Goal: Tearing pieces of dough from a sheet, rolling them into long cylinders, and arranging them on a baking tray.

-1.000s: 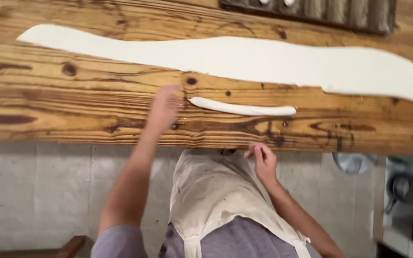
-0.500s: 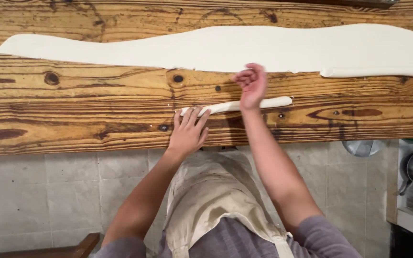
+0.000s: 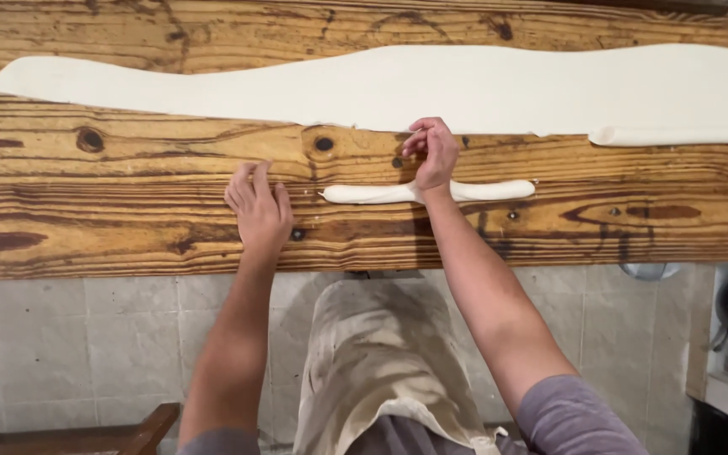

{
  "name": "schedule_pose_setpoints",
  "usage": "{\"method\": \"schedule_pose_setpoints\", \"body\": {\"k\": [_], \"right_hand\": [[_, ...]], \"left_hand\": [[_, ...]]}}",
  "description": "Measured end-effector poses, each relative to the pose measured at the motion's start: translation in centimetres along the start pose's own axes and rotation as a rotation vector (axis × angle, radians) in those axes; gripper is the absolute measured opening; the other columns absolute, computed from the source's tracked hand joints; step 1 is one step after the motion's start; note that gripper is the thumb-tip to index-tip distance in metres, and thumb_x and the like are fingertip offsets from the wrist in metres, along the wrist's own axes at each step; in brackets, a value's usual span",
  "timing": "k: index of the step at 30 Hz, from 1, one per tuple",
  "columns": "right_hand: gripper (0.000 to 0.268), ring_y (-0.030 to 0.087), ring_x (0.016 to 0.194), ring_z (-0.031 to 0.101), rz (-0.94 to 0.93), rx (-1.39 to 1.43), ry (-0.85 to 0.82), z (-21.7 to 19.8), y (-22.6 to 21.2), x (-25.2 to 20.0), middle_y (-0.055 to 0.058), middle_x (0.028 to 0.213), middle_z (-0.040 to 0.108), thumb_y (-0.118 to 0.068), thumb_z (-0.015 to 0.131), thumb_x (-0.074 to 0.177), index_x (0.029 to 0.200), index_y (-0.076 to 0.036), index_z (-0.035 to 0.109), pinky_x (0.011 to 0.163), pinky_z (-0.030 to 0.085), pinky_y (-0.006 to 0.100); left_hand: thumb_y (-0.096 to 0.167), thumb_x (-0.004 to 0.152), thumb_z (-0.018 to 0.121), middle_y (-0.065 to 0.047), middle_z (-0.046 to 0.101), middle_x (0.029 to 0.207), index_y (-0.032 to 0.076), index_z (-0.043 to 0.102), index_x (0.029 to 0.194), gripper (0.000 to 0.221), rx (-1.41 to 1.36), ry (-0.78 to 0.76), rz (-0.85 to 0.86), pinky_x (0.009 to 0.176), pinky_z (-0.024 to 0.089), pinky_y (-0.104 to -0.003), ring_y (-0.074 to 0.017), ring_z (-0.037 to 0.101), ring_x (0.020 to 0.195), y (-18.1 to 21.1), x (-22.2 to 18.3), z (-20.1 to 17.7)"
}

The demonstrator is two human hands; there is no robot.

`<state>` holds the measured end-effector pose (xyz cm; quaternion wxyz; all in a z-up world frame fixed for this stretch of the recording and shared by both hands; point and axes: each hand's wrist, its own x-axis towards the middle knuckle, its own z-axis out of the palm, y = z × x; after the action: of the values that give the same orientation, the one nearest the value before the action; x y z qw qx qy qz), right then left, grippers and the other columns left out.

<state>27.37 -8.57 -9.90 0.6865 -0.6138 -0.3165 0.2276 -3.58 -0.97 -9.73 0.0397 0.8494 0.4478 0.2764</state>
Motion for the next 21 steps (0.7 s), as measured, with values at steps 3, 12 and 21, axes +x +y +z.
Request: {"method": "schedule_pose_setpoints", "body": {"k": [3,12,21], "right_hand": [[0.046,0.014,0.048,0.065,-0.036,-0.023,0.01,0.5,-0.6,0.7,0.011,0.06,0.066,-0.037,0.038,0.105,0.093,-0.002,0.066,0.046,0.05,0.02],[0.05,0.013,0.068,0.072,-0.002,0.046,-0.147,-3.4,-0.4,-5.2,0.009,0.08,0.072,-0.04,0.03,0.105,0.11,-0.002,0.062,0.065,0.058,0.022],[0.056,0.034,0.105,0.069,-0.223,-0.077,-0.211,-4.9,-3.1,-8.7,0.024,0.112,0.059,-0.039,0.042,0.102,0.115,0.012,0.06,0.102,0.054,0.04]], "left_hand": [[0.025,0.093,0.06,-0.013,0.047,0.127,0.009,0.059,0.133,0.044,-0.006,0.037,0.003,0.1,0.034,-0.047,-0.0347,0.048,0.117,-0.1,0.1,0.5],[0.008,0.085,0.054,-0.01,0.045,0.121,0.012,0.062,0.117,0.033,-0.077,0.114,0.015,0.097,0.034,-0.042,-0.0331,0.045,0.109,-1.8,-1.2,1.8],[0.01,0.087,0.06,-0.011,0.045,0.125,0.012,0.06,0.12,0.034,-0.162,0.051,-0.008,0.102,0.032,-0.044,-0.0342,0.043,0.112,0.1,0.1,-0.9]]}}
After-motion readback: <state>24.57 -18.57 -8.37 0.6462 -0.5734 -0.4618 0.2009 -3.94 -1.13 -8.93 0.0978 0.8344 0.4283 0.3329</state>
